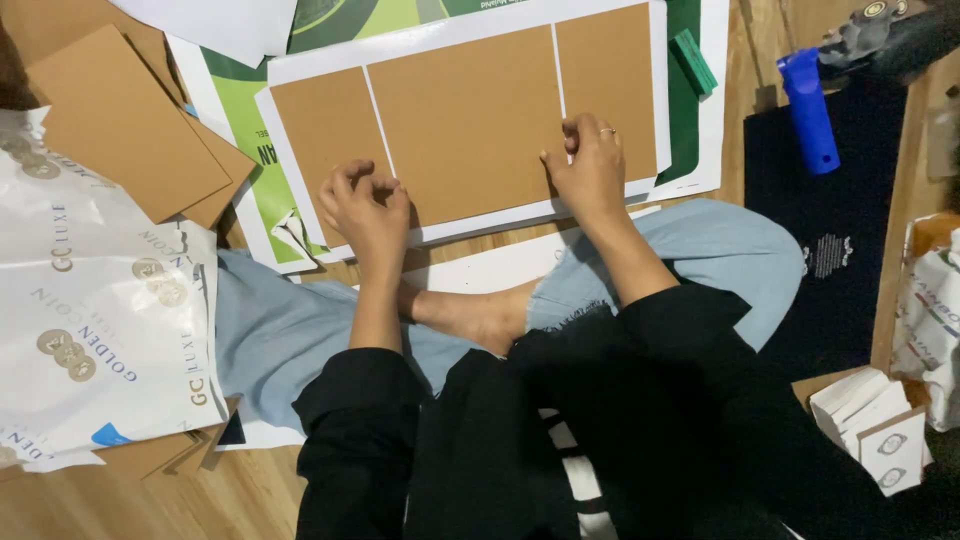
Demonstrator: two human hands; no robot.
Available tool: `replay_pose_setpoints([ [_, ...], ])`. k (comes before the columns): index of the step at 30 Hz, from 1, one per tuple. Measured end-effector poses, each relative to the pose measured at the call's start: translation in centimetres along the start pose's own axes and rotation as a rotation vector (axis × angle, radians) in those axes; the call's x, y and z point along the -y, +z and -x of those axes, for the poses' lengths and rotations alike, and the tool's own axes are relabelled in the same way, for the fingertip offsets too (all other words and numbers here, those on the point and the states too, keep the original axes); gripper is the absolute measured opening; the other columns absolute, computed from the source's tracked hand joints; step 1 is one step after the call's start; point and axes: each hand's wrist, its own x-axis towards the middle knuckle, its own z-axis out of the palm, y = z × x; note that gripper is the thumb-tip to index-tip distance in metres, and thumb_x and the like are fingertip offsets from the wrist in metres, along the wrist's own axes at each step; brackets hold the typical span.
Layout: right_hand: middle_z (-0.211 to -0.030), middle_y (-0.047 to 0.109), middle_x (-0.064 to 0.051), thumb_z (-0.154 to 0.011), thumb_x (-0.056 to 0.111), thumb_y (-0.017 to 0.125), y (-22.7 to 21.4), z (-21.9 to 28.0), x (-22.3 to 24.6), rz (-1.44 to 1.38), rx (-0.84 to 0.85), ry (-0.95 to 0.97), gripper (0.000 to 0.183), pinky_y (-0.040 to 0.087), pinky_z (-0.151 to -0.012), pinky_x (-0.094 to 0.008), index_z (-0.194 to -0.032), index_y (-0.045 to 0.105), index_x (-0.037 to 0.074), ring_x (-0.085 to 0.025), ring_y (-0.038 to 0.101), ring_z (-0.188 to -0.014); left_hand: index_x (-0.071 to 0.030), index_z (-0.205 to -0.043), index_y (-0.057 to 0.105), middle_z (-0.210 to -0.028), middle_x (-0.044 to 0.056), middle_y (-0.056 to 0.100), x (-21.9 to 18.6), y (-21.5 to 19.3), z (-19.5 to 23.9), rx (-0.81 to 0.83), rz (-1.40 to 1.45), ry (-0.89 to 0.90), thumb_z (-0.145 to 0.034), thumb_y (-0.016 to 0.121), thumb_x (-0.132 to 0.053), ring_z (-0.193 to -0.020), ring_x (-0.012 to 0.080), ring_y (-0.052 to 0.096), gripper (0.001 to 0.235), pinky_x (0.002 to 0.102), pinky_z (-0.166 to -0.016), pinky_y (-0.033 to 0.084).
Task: The person sits on the floor and uses a blue roller to apply adhesive to a white sheet of paper. They then pick up brown cardboard pieces and press them onto the adhesive-covered surface, smoothing them down with their hands to secure the bond.
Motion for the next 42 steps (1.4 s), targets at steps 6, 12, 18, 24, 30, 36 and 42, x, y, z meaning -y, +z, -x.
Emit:
replay_pose_setpoints([
  [6,-0.08,0.056,-0.008,-0.077,0.013,0.073,-0.4,-0.3,-0.6,-0.025,-0.032,0.008,0.026,0.05,-0.068,-0.041,-0.101,0.062,0.006,-0.029,0.063,-0.075,-0.009,-0.072,0.061,-0.104,-0.001,0.047,0.3,0.2,0.1,-0.002,0.01,0.0,-0.069,0.075,-0.003,-0.114,0.0274,0.034,0.016,0.049,-0.092,0.028],
  [12,-0.068,0.06,0.001,-0.083,0.018,0.066,-3.1,-1.4,-1.9,-0.202,0.056,0.286,0.005,0.051,-0.055,-0.028,-0.081,0.063,0.015,-0.016,0.062,-0.059,-0.011,-0.07,0.062,-0.103,-0.002,0.051,0.2,-0.1,0.2,-0.04,0.024,0.063,-0.068,0.07,-0.008,-0.109,0.027,0.039,0.009,0.05,-0.091,0.03],
  [18,-0.068,0.063,-0.005,-0.076,0.023,0.073,-2.9,-1.0,-2.1,-0.105,0.189,0.267,0.014,0.05,-0.06,-0.035,-0.076,0.066,0.011,-0.024,0.063,-0.068,-0.012,-0.072,0.063,-0.105,-0.002,0.049,0.1,-0.2,0.1,-0.032,0.069,0.066,-0.071,0.071,-0.009,-0.11,0.0256,0.037,0.008,0.049,-0.095,0.026],
  [24,-0.065,0.064,-0.013,-0.074,0.019,0.07,0.1,-1.6,-4.4,0.053,0.141,0.126,0.01,0.051,-0.064,-0.043,-0.074,0.069,0.009,-0.038,0.065,-0.073,-0.01,-0.073,0.062,-0.106,0.0,0.046,0.2,-0.4,0.0,0.022,0.101,-0.015,-0.071,0.077,-0.007,-0.115,0.0264,0.031,0.016,0.049,-0.099,0.021],
  [30,-0.064,0.063,-0.012,-0.072,0.018,0.072,0.2,-1.5,-4.8,0.022,0.138,0.108,0.011,0.051,-0.063,-0.041,-0.073,0.068,0.008,-0.037,0.066,-0.072,-0.01,-0.073,0.061,-0.107,-0.001,0.044,-0.1,-0.6,0.0,0.056,0.157,-0.056,-0.072,0.075,-0.007,-0.116,0.024,0.028,0.014,0.049,-0.1,0.019],
  [36,-0.062,0.064,-0.01,-0.069,0.018,0.074,0.4,-1.2,-4.6,0.0,0.14,0.089,0.011,0.051,-0.063,-0.041,-0.071,0.068,0.009,-0.035,0.066,-0.071,-0.01,-0.074,0.062,-0.106,-0.001,0.045,-0.3,-0.9,0.0,0.056,0.209,-0.097,-0.073,0.074,-0.006,-0.117,0.0221,0.027,0.013,0.047,-0.102,0.018],
  [42,-0.062,0.063,-0.01,-0.072,0.016,0.07,0.1,-0.9,-4.0,-0.001,0.13,0.089,0.008,0.051,-0.062,-0.04,-0.071,0.068,0.008,-0.035,0.066,-0.069,-0.011,-0.074,0.062,-0.105,-0.003,0.045,-0.2,-0.9,0.0,0.067,0.212,-0.097,-0.072,0.074,-0.007,-0.116,0.021,0.027,0.013,0.046,-0.101,0.017],
])
